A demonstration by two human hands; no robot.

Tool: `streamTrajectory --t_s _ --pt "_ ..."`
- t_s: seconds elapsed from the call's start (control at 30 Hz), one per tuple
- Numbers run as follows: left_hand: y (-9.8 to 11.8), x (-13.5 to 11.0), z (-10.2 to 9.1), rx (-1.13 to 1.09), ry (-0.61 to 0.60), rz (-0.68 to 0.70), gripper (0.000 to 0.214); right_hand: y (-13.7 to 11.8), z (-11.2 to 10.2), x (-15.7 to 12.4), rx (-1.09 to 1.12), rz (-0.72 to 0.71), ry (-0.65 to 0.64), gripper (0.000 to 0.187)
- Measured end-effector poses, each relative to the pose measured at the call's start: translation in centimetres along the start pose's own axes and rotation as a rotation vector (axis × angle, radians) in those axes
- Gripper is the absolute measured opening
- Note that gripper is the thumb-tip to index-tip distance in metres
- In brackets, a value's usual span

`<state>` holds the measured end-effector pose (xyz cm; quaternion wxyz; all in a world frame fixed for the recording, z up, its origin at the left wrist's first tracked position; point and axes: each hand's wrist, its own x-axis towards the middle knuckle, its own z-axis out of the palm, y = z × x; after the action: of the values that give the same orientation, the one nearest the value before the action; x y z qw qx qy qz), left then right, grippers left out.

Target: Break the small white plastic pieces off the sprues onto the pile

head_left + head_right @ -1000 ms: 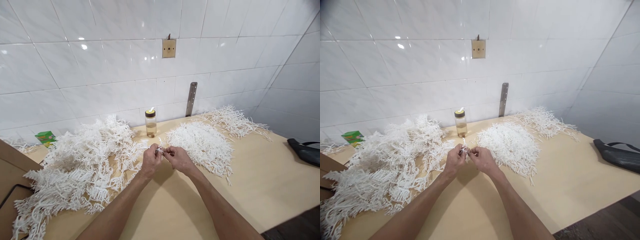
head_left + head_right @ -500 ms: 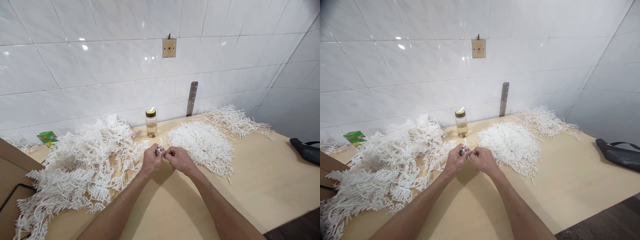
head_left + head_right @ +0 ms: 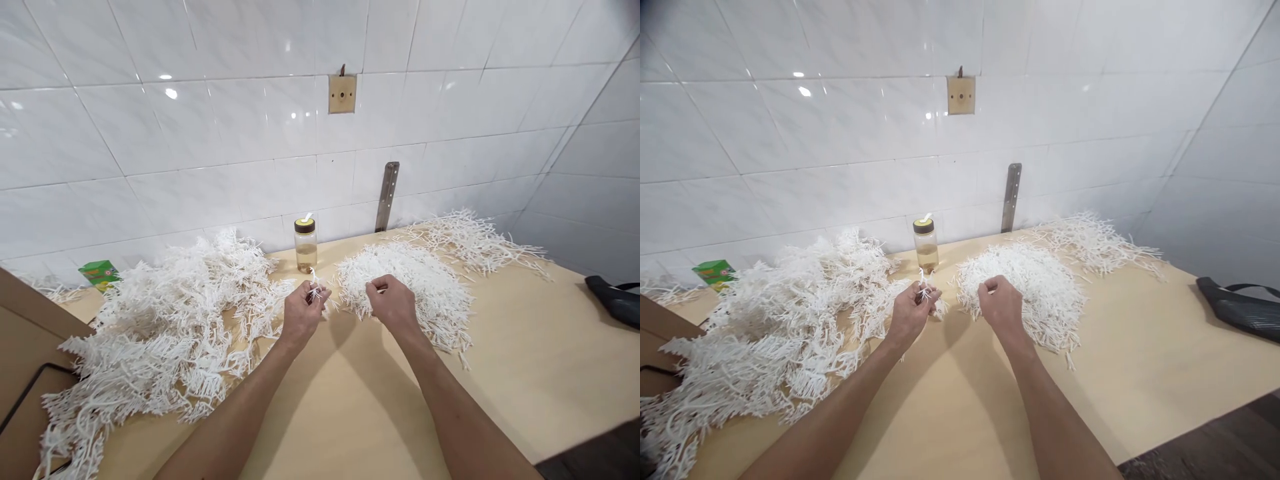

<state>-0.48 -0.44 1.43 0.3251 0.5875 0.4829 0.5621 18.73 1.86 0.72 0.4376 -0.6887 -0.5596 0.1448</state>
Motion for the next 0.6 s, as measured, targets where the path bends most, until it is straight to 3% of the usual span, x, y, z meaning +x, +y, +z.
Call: streamTrajectory --t_s 0.1,0.17,0.2,0.3,0.37,0.43,0.6 --pt "0.3 -0.2 0.0 0.032 0.004 0.014 0.022 0.5 -0.8 0.4 -0.099 -0.084 0.203 0.02" --pt "0.4 -0.3 0.0 0.061 0.007 0.036 0.021 0.1 -0.9 0.2 -0.035 -0.115 0.212 0.025" --pt "0.4 -0.3 0.0 0.075 0.009 0.048 0.021 -0.2 -0.9 -0.1 0.035 -0.121 0.134 0.026" --pt "0.2 -0.3 0.0 0.127 0.018 0.087 0.022 -1.5 0.0 -1.4 0.302 -0.112 -0.346 0.034" --pt "0.0 -0.3 0.0 0.148 0.02 0.104 0.022 -2.0 0.9 -2.2 0.394 -0.107 -0.571 0.038" --pt "-0.2 -0.2 0.1 0.148 0.019 0.11 0.021 -2.3 1.5 -2.7 0.402 -0.127 -0.636 0.035" --pt "-0.5 -0.1 0.1 0.135 0.006 0.091 0.02 -2.8 1.4 -3.3 0.301 -0.231 -0.553 0.029"
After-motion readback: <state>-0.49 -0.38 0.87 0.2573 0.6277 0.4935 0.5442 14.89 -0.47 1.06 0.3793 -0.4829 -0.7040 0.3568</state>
